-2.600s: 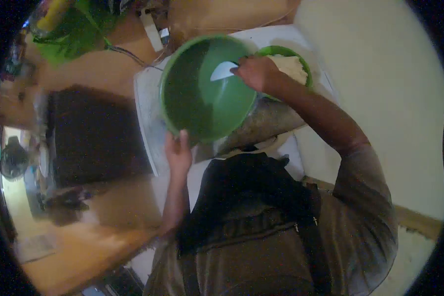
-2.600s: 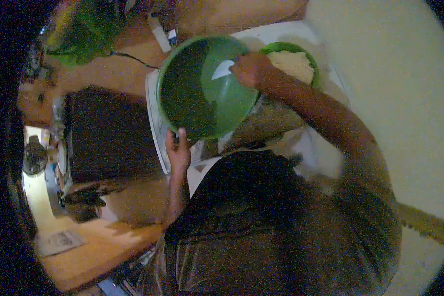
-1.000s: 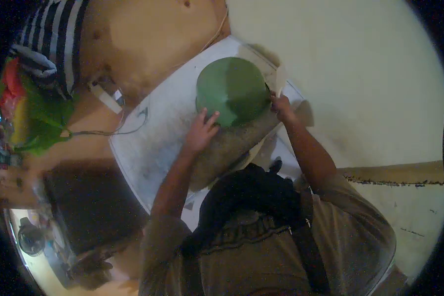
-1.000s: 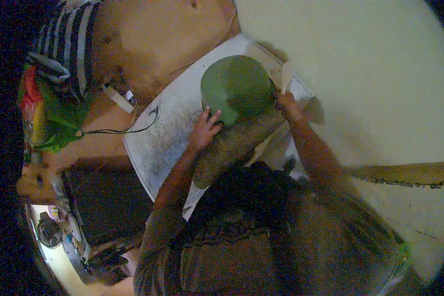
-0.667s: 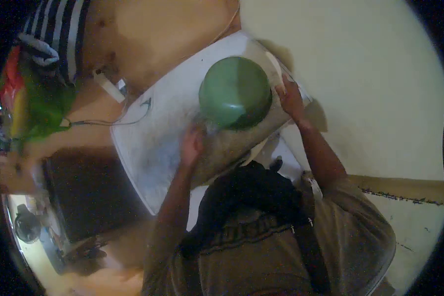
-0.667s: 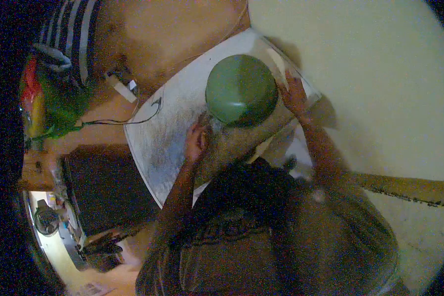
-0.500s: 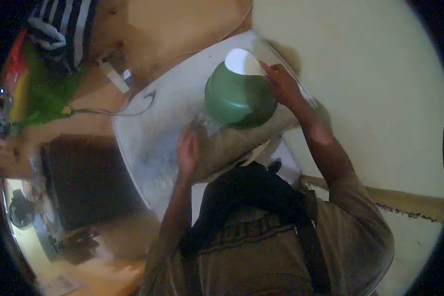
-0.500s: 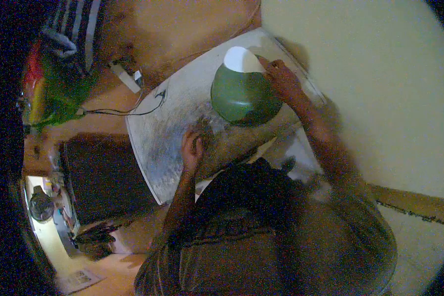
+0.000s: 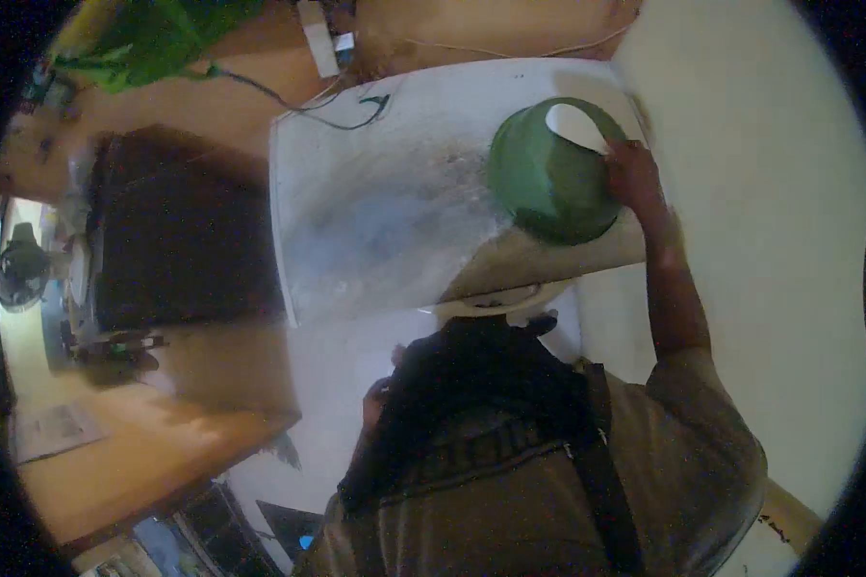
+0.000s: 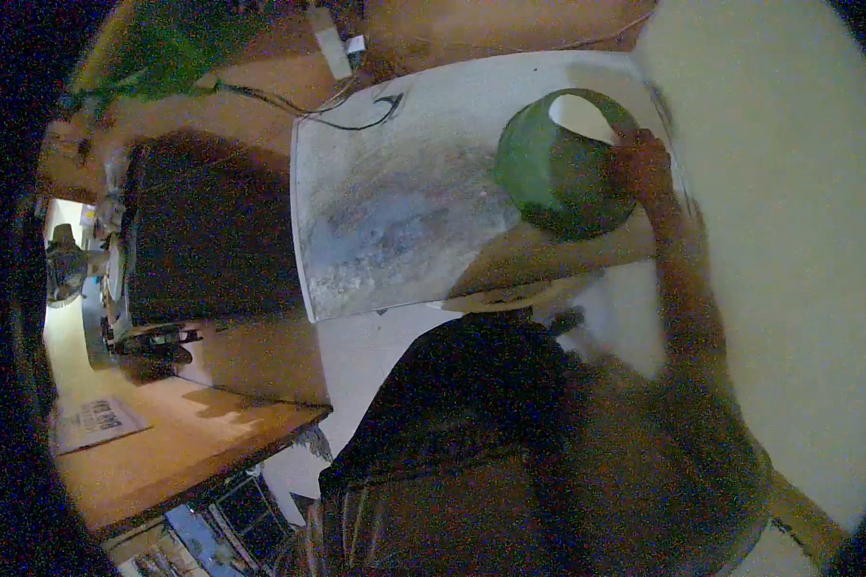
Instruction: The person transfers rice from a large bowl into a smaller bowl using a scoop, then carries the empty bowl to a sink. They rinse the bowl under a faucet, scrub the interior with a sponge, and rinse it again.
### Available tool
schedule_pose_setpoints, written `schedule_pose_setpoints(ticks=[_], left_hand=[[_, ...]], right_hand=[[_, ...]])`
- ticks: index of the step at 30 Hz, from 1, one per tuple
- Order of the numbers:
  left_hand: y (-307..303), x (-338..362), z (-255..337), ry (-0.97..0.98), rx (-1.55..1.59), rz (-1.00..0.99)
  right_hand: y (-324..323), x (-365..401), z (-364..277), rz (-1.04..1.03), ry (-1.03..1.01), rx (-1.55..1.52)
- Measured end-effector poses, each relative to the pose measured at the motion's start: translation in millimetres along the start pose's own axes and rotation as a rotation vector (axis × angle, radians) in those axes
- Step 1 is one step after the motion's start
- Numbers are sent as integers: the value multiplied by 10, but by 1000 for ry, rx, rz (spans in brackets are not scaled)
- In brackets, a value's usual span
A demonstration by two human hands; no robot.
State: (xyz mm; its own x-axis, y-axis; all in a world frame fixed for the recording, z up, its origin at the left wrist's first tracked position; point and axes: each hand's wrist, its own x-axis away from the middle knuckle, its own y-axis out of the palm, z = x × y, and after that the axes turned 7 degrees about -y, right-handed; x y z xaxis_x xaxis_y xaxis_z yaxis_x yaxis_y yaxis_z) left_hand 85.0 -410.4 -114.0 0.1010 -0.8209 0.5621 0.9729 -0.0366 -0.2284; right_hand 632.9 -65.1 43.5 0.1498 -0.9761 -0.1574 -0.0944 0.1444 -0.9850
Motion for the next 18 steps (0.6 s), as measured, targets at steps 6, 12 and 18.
schedule_pose_setpoints(ticks=[6, 12, 18], left_hand=[[-663, 212, -1863, -154, -572, -117], [-1515, 885, -3031, -176, 135, 215], [-1984, 1803, -2091, -496, 121, 88]], right_hand=[[-243, 300, -6, 345, -30, -121], [-787, 413, -2916, 207, -487, -436], [-72, 1355, -5936, -689, -856, -891]])
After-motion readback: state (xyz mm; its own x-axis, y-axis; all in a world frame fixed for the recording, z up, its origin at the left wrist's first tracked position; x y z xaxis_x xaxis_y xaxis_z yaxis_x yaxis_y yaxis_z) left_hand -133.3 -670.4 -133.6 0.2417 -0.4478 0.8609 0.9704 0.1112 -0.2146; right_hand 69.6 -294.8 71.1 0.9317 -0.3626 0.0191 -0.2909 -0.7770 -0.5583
